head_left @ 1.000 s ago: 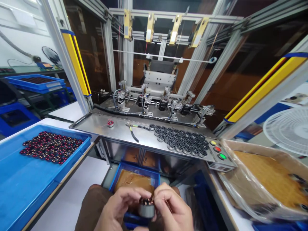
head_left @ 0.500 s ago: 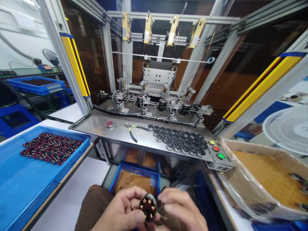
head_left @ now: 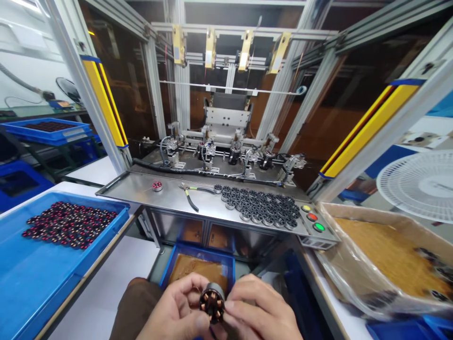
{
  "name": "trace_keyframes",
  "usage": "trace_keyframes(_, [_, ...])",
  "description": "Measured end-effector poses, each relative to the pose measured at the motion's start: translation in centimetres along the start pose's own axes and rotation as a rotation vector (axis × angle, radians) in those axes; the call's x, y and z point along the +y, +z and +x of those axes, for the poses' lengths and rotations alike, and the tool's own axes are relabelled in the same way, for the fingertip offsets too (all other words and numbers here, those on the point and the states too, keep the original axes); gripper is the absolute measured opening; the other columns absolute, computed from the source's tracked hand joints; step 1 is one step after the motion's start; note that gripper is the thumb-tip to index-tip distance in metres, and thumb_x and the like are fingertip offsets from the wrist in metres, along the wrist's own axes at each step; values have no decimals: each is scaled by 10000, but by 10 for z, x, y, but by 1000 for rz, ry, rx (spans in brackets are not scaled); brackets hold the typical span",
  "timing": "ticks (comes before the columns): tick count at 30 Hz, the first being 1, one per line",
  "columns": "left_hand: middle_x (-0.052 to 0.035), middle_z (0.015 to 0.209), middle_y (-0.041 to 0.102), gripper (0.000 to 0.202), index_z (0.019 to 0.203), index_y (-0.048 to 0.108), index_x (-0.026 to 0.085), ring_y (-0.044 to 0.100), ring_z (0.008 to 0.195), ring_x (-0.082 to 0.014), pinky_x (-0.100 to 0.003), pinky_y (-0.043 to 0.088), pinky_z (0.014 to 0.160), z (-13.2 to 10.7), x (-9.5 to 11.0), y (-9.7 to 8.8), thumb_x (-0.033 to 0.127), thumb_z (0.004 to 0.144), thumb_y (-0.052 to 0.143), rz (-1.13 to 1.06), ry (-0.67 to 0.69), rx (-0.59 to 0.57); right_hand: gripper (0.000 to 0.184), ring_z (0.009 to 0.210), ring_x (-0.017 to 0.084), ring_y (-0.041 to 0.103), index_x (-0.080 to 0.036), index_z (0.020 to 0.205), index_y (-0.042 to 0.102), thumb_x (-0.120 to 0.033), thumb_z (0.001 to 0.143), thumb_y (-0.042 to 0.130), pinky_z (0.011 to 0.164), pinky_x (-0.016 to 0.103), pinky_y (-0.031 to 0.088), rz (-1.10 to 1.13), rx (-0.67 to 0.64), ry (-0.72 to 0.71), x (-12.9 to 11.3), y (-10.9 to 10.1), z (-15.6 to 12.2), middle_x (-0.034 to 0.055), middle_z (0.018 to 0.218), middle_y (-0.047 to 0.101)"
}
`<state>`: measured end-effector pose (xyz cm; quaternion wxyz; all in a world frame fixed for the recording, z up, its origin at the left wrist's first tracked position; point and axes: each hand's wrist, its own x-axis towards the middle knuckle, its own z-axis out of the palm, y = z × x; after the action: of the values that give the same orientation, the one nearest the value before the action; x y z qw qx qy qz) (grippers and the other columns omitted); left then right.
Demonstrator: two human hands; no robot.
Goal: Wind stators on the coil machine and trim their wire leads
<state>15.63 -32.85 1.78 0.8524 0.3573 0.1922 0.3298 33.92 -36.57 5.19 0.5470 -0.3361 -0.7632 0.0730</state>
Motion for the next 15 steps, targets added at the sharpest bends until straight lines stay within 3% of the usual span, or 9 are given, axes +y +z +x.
trace_keyframes(2, [-43,945,748,352,918,665,201,720,746,-152,-203,523,594,-1,1,-1,268,637,866,-61,38,-13,230,587,166,625,-206,965,667,-60,788,646,519,272,520,-44,7,64,-3,2,-1,53,700,673])
trace_keyframes(4, [-24,1051,726,386,882,669,242,699,876,-167,-247,527,720,0,3,-1,209,573,898,-133,134,-59,178,579,159,615,-194,872,652,-44,783,620,516,264,509,-57,8,157,-6,3,-1,49,685,655])
trace_keyframes(7, [-25,1033,714,437,916,687,252,648,1012,-204,-293,478,870,6,7,0,325,544,905,-148,217,-75,175,606,162,615,-187,852,633,-32,784,592,537,266,510,31,-33,199,-7,2,2,54,695,643])
trace_keyframes(9, [-51,886,705,414,901,710,182,650,870,-182,-263,481,783,10,10,2,498,650,801,-84,84,-49,188,633,170,627,-188,884,633,-33,787,591,554,270,516,102,-76,177,-7,0,4,60,714,650])
trace_keyframes(11, [-41,687,645,488,766,716,114,590,653,-128,-219,454,644,13,11,4,598,747,662,-34,-118,-67,196,654,178,633,-196,923,635,-48,801,594,571,280,522,135,-100,159,-7,-3,5,66,736,657])
trace_keyframes(13, [-12,590,585,480,691,697,102,534,562,-91,-185,409,574,12,10,5,574,765,658,-36,-212,-100,198,672,192,631,-206,952,643,-71,814,597,585,301,526,126,-94,141,-8,-5,5,72,748,656])
trace_keyframes(15, [-12,656,622,335,806,702,126,579,573,-92,-175,405,552,10,8,5,455,754,731,-40,-148,-115,197,670,196,617,-208,955,655,-82,816,596,581,311,518,68,-78,138,-10,-8,5,74,746,646])
